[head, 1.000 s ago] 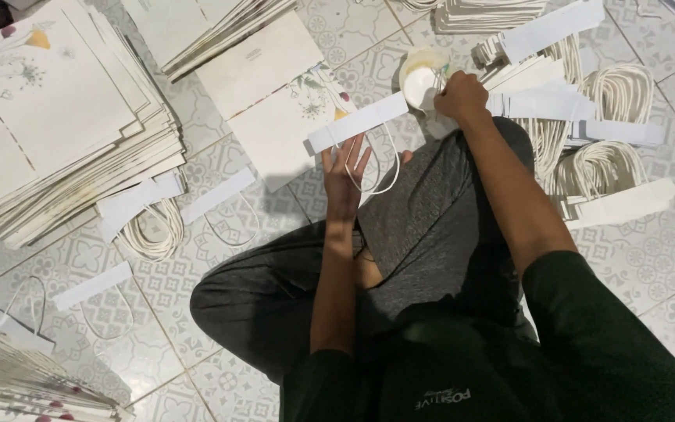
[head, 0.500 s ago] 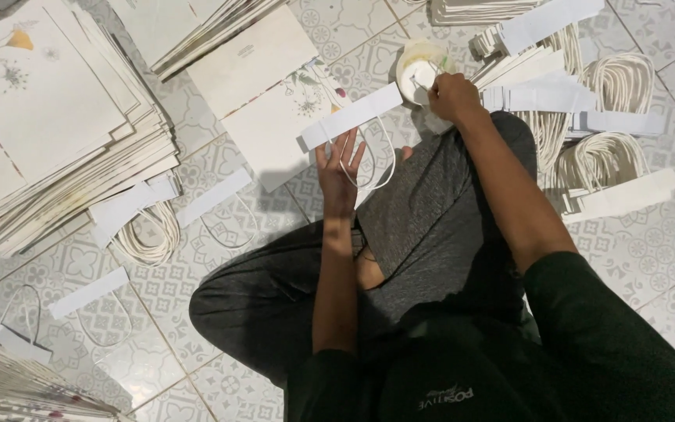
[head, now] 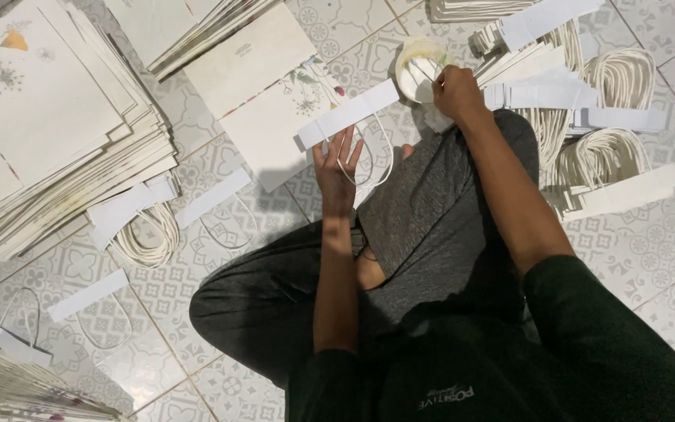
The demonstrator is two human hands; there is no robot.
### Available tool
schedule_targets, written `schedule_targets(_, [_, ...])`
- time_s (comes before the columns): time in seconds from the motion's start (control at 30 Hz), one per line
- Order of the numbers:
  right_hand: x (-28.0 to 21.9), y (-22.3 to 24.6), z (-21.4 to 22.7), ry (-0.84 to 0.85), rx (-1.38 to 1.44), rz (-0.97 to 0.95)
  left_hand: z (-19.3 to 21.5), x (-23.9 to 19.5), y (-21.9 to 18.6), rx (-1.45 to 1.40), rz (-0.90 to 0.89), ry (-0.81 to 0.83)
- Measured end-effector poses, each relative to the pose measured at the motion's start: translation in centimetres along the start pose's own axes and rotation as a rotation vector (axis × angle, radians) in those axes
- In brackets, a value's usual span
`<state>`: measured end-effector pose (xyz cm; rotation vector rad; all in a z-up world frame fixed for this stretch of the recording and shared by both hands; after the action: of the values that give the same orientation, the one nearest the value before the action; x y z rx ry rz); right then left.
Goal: The person sits on the floor and assembles paper bags by applying glue to a white paper strip, attaching a twisted paper handle, and pressing it into place. They repeat this process for multiple bags, stacking completed units aside.
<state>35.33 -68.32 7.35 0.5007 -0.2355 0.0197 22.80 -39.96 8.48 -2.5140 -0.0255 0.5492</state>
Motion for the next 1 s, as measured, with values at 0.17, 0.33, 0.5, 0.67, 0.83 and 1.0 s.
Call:
schedule_targets(0.17, [0.2,-0.8,-1.1,0.040,-0.036,-0.010,0.0,-0.1,0.1,0.033,0.004,-0.022])
schedule_targets(0.33, [0.2,-1.0,-1.5,0.132,-0.064,-0.059,-0.3,-0.3,0.1,0.042,-0.019,0.032])
schedule_targets(0.5, [0.3,-1.7,-1.9,0.161,-0.108,-0.102,-0.2,-0.4,0.2,0.083,-0.042,0.058])
schedule_targets(0.67, [-0.2,-1.0,0.1,0.012,0.070,-0.067,-0.9,-1.0,-0.3,0.120,-0.067,0.068])
schedule_targets(0.83, [-1.0,-0.8,2.7,-0.171,0.181,-0.030,-0.6,-1.0,-0.4,0.146,-0.102,0.088])
schedule_targets(1.0, [-3.1,2.9,5.7,-0.164,0.548,0.009,-0.6,-1.0,-0.9,0.176,-0.152,0.130])
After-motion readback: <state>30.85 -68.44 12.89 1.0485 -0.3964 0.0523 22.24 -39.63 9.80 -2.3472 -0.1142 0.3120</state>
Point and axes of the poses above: each hand's wrist, its own x-axis towards the middle knuckle, its own z-axis out of the back of the hand, y = z × x, the point moved 4 cm from there along x, towards the middle knuckle, and after that the axes turned 9 degrees about -y, right-handed, at the moved point
